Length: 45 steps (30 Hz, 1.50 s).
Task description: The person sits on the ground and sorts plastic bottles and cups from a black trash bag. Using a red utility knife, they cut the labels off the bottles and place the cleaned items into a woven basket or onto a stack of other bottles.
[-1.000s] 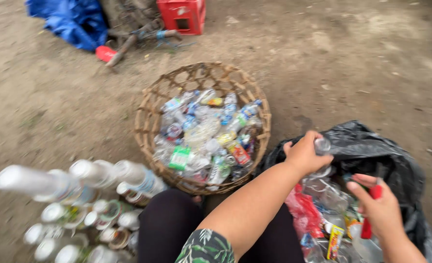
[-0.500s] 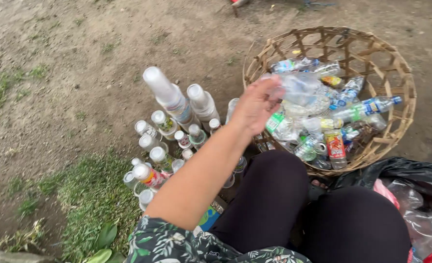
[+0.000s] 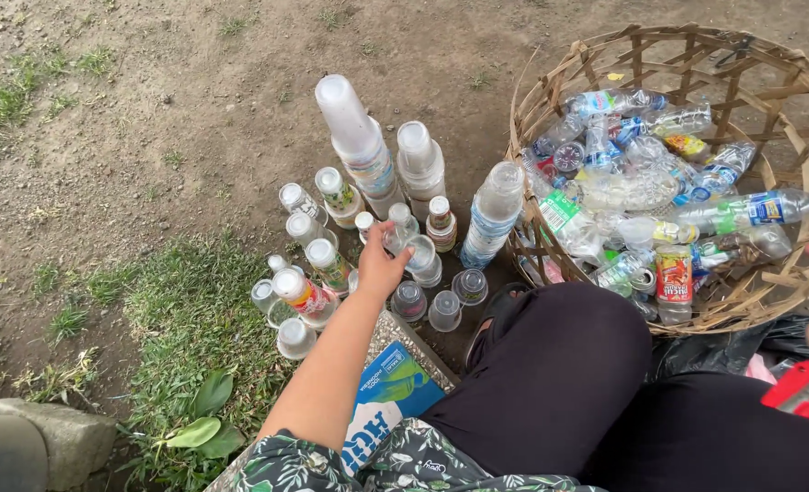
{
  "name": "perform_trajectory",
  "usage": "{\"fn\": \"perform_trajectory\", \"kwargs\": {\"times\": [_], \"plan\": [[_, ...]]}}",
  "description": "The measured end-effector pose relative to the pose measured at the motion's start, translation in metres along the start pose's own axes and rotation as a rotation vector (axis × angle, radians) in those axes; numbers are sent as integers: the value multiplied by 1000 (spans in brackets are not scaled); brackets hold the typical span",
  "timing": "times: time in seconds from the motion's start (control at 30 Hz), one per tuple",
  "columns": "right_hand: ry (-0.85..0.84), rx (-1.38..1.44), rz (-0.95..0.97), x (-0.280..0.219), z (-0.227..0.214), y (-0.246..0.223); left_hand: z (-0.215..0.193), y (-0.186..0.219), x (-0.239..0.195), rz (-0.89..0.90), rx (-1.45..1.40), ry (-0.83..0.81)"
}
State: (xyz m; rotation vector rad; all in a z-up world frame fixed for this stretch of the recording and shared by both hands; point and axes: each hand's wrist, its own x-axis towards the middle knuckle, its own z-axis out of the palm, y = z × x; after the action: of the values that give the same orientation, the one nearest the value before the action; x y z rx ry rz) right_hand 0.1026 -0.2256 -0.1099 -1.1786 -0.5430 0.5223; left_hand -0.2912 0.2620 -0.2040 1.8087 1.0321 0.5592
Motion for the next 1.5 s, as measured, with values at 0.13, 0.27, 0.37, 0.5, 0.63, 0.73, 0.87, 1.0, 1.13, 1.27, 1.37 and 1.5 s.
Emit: {"fn": "perform_trajectory", "kwargs": {"times": [0.13, 0.27, 0.37, 0.5, 0.63, 0.73, 0.87, 1.0, 1.13, 1.27, 1.37, 1.5], "plan": [[79, -54, -13, -64, 150, -52, 18, -37, 0, 138, 200, -1], [236, -170, 86, -65, 178, -54, 21, -22, -3, 82, 281, -97], [219, -211, 89, -63, 164, -43, 29, -30, 3, 156, 352, -132], [250, -228, 81, -62, 172, -47, 48, -59, 16, 135, 404, -176], [246, -198, 91, -64, 166, -42, 53, -64, 17, 260, 514, -119], [234, -179, 87, -66, 153, -36, 54, -59, 17, 291, 582, -103], [247, -185, 98, -68, 153, -37, 53, -58, 21, 317, 688, -152], [269, -170, 102, -68, 161, -41, 59, -72, 26, 274, 745, -210], [266, -165, 112, -67, 165, -42, 66, -84, 31, 312, 729, -185], [291, -168, 111, -66, 180, -50, 69, -86, 36, 286, 709, -214], [339, -108, 164, -64, 200, -57, 70, -92, 40, 235, 742, -241], [464, -54, 191, -62, 219, -49, 53, -83, 34, 311, 856, -373]]}}
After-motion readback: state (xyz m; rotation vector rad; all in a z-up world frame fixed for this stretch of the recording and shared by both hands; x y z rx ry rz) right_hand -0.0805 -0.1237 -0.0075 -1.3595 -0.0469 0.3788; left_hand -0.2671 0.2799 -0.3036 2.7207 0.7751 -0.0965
